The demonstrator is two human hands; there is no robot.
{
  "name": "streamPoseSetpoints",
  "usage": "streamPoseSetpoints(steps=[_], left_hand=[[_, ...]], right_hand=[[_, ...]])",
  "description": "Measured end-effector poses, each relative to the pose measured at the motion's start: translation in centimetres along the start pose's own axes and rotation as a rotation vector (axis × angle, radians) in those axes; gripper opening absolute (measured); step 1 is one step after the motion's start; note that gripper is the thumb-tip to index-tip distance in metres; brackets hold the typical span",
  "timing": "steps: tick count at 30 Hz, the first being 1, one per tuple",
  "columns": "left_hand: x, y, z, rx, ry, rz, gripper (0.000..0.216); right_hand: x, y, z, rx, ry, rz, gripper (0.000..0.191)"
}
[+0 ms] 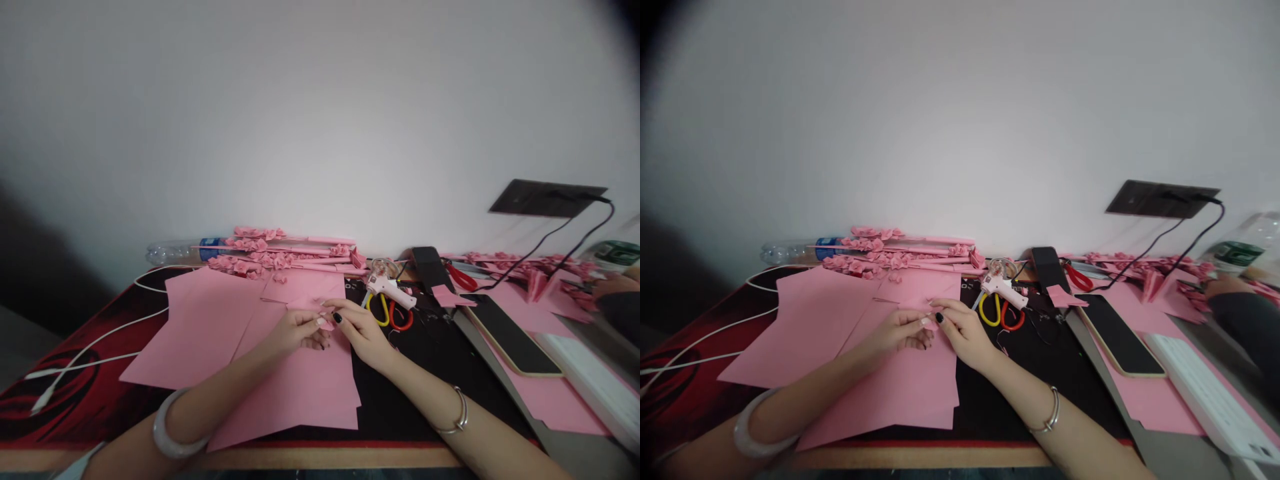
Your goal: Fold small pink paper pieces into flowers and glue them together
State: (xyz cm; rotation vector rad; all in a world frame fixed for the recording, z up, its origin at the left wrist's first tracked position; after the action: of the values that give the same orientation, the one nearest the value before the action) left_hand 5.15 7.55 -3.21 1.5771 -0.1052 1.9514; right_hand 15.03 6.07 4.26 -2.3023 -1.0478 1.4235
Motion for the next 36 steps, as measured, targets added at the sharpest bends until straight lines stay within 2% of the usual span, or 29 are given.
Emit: streamPoseSetpoints(steps=[5, 13, 19, 23, 26, 30, 36], left_hand=[[0.1, 0.2, -0.1, 0.004, 0.109, 0.007, 0.026], [0.9, 0.2, -0.1, 0.064, -0.155, 0.073, 0.031], [1.2, 0.2, -0.2, 0.062, -0.192, 0.125, 0.031], [1.2, 0.2, -0.1, 0.04, -0.214, 0.134, 0.03], [1.0, 0.3, 0.3, 0.003, -0.244, 0.148, 0.028], [0.8, 0.5, 0.8, -0.041, -0.282, 0.179, 0.025], [0.6, 0.4, 1.2, -0.07, -0.311, 0.147, 0.023]], right_hand=[[0.1, 0.1, 0.3, 0.002, 0.006, -0.014, 0.021], [1.3, 0.1, 0.7, 0.006, -0.072, 0.088, 0.028], [1.5, 0.2, 0.4, 0.042, -0.073, 0.099, 0.028], [2.2, 0.4, 0.0, 0.096, -0.064, 0.196, 0.012], [2.3, 0.4, 0.5, 0.024, -0.007, 0.223, 0.018], [1.9, 0.4, 1.6, -0.113, 0.061, 0.161, 0.027], [1.5, 0.4, 2.0, -0.186, 0.1, 0.111, 0.024]])
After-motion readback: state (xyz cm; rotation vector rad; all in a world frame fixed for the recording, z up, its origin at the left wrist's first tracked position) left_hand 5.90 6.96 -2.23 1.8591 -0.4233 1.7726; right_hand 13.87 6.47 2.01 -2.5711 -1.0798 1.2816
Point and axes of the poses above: each hand's wrist, its own y-axis away from the middle knuckle, its own z-axis out of the palm, x = y × z, the point moved 9 cm from there along -y, towards the middle knuckle, and after that the axes turned 5 degrees about -z, right-handed, at the moved point
